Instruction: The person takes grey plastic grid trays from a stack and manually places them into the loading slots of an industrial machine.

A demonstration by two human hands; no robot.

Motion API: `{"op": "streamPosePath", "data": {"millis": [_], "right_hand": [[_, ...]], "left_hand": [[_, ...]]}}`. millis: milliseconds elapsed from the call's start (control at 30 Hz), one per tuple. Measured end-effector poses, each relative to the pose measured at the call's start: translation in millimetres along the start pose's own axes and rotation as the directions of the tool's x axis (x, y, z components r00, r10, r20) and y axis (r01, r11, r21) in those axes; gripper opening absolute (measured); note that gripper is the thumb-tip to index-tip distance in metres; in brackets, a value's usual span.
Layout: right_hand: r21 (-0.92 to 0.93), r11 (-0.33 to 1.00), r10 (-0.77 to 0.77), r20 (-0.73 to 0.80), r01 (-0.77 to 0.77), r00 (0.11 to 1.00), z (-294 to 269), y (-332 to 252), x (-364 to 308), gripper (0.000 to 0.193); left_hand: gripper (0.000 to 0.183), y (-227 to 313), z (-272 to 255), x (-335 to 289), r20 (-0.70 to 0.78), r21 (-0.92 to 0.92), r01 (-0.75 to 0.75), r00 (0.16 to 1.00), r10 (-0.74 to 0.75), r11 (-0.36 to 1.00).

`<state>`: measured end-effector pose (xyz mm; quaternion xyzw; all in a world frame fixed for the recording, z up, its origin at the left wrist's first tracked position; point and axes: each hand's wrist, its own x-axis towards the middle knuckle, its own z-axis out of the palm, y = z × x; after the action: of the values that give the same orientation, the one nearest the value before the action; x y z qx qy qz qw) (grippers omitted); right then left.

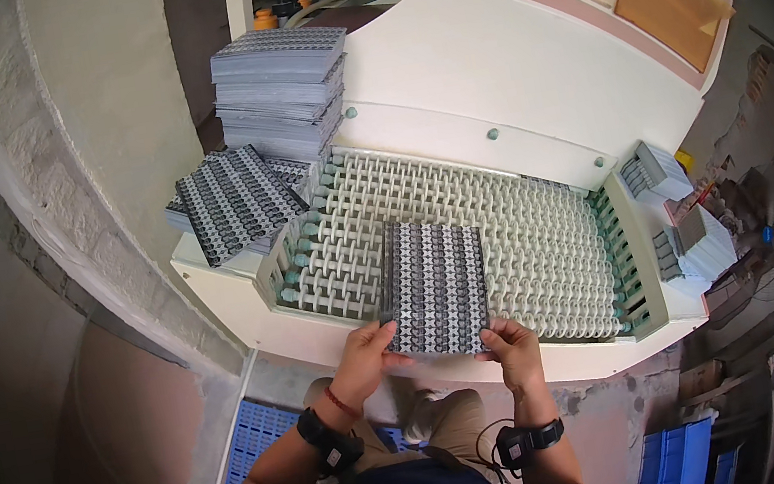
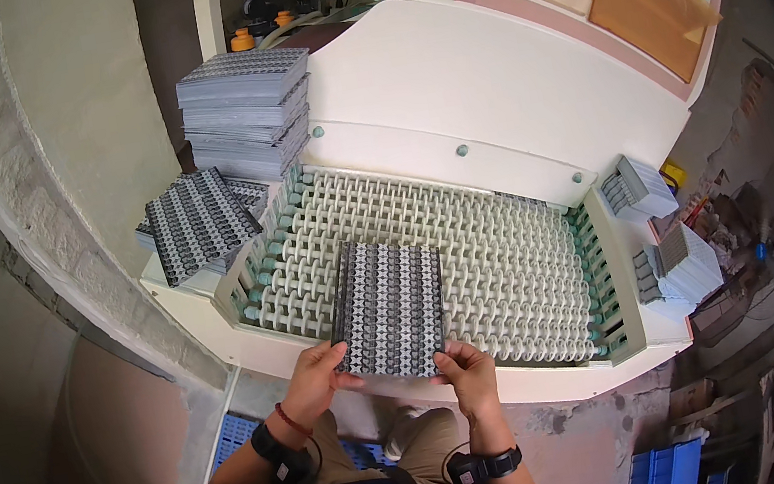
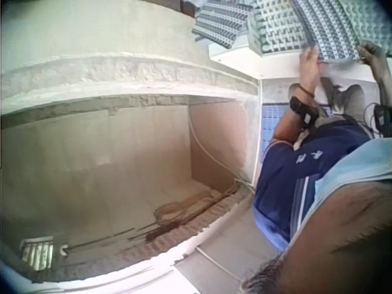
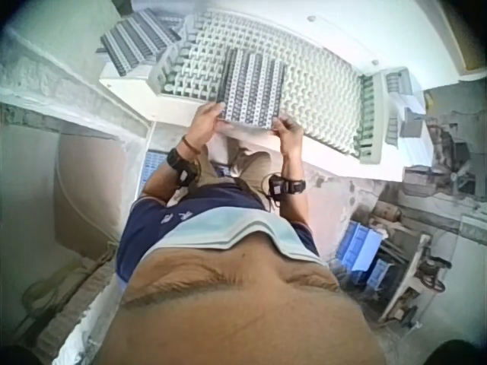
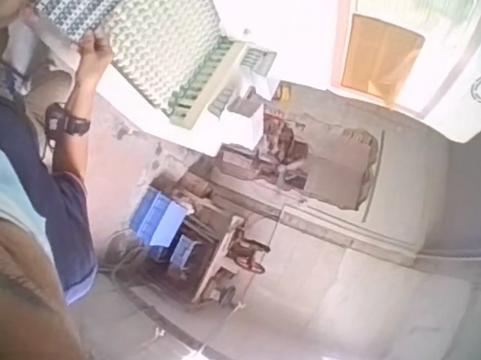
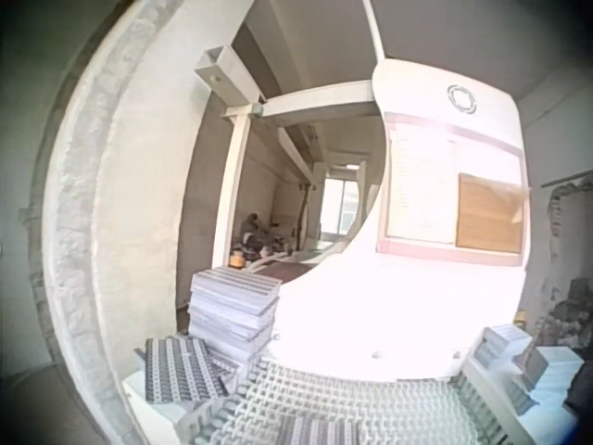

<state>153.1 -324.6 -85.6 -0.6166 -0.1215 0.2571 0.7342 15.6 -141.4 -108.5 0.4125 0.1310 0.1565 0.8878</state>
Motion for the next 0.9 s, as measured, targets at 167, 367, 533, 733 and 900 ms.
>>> {"op": "streamPosePath", "data": {"millis": [167, 367, 533, 733, 900], "right_hand": [[0.001, 1.000, -0.009, -0.034, 0.009, 0.999, -14, -5, 16, 0.014], [-0.116, 0.993, -0.030, -0.121, 0.016, 0.992, -48, -23, 43, 0.013], [-0.360, 0.933, -0.117, -0.254, 0.018, 0.960, -99, -29, 62, 0.014], [-0.298, 0.954, -0.150, -0.405, 0.024, 0.902, -184, -42, 76, 0.013], [-0.930, 0.340, -0.527, -0.312, -0.141, 0.791, -215, -45, 70, 0.030]], "left_hand": [[0.023, 19, 0, 23, -0.117, 0.193, 0.002, 0.993, 0.021, 0.981], [0.026, 64, -33, 46, -0.244, 0.515, 0.050, 0.966, 0.090, 0.856], [0.042, 71, -25, 41, 0.150, 0.896, 0.146, 0.790, 0.595, -0.420], [0.049, 49, -22, 39, 0.493, 0.830, -0.282, 0.775, 0.396, -0.481], [0.059, 37, -27, 54, 0.452, 0.820, -0.330, 0.875, 0.175, -0.467]]}}
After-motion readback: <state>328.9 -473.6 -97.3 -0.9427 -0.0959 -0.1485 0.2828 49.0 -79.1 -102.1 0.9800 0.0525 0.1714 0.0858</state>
